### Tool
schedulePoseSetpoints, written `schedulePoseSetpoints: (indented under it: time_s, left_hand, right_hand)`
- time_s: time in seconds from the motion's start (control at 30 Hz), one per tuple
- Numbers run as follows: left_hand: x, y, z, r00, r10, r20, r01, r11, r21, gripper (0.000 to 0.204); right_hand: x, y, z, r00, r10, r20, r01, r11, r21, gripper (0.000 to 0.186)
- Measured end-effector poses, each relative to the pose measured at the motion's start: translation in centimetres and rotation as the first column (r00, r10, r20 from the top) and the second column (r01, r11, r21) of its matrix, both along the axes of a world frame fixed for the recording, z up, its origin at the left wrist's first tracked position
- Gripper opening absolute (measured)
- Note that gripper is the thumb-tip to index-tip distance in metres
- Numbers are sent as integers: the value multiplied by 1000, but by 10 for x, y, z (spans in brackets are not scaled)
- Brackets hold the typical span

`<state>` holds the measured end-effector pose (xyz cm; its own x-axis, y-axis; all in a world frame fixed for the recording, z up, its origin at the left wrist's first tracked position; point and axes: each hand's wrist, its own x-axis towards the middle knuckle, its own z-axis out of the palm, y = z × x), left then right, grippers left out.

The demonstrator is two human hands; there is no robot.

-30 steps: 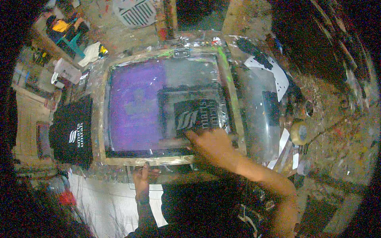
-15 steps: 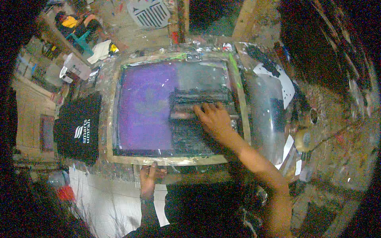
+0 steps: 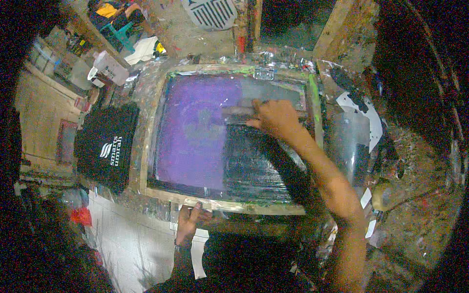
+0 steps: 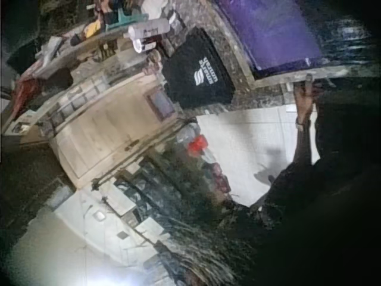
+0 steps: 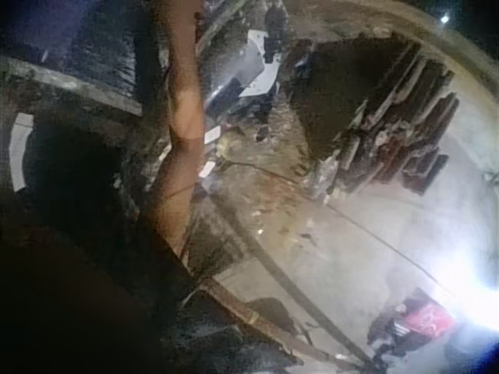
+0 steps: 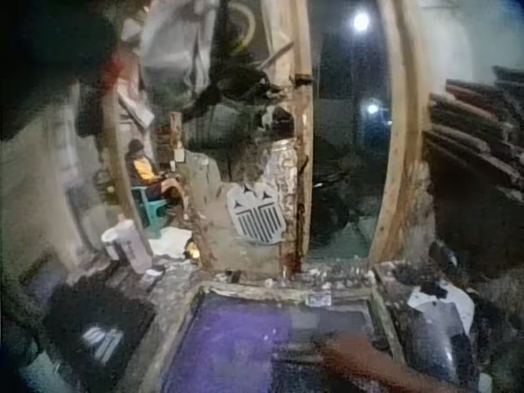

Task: The person performs screen printing on black t-shirts using a squeegee to spread ink across a screen. They repeatedly place shirts under the screen, pull ink through, lift the screen, and stack the printed shirts.

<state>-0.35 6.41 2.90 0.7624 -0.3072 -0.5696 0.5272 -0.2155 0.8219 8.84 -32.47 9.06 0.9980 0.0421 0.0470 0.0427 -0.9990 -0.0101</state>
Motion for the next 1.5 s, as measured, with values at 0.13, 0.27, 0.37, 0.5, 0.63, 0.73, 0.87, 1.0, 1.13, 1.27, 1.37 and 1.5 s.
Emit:
schedulePoseSetpoints:
  time_s: [0.13,0.27,0.37,0.5,0.63,0.73,0.87,1.0,1.13,1.27,1.37,1.5]
  left_hand:
    - [-10,5,-5,999,37,-21,-37,999,-16,49]
    - [-6,7,-7,1000,23,-6,-23,999,-31,48]
    - [-8,5,-15,998,54,-11,-55,997,-52,50]
    - [-7,-1,-4,998,66,-13,-66,998,4,52]
    - [-11,9,-10,997,72,-40,-73,997,-23,49]
    - [-14,10,-11,992,113,-47,-114,993,-24,42]
    - [-12,11,-10,982,168,-87,-170,985,-9,40]
    - [-12,10,-15,989,148,23,-146,986,-81,39]
    - [-13,0,-6,958,212,192,-167,959,-228,37]
    - [-19,18,0,952,213,222,-137,940,-312,34]
    - [-14,7,50,914,207,349,-72,930,-362,35]
    - [13,-11,76,737,337,586,-74,902,-425,42]
  right_hand:
    - [-50,37,-18,977,208,-38,-209,978,-20,50]
    - [-107,48,-17,915,402,32,-403,913,66,48]
    - [-80,28,3,948,301,-104,-292,952,95,47]
    - [-27,-18,-3,995,46,84,-42,998,-47,49]
    - [-37,-8,-27,989,-38,144,50,995,-84,49]
    - [-98,39,-24,995,-81,55,84,995,-54,47]
    - [-154,81,-13,994,-90,-60,94,994,52,48]
    - [-201,99,-38,998,-50,-25,50,999,0,46]
    - [-196,102,-18,980,-49,192,48,999,11,47]
    - [-197,124,25,848,-249,468,250,966,62,53]
    - [-199,127,43,767,-184,615,229,973,6,56]
    - [-161,87,121,683,-70,727,172,983,-66,61]
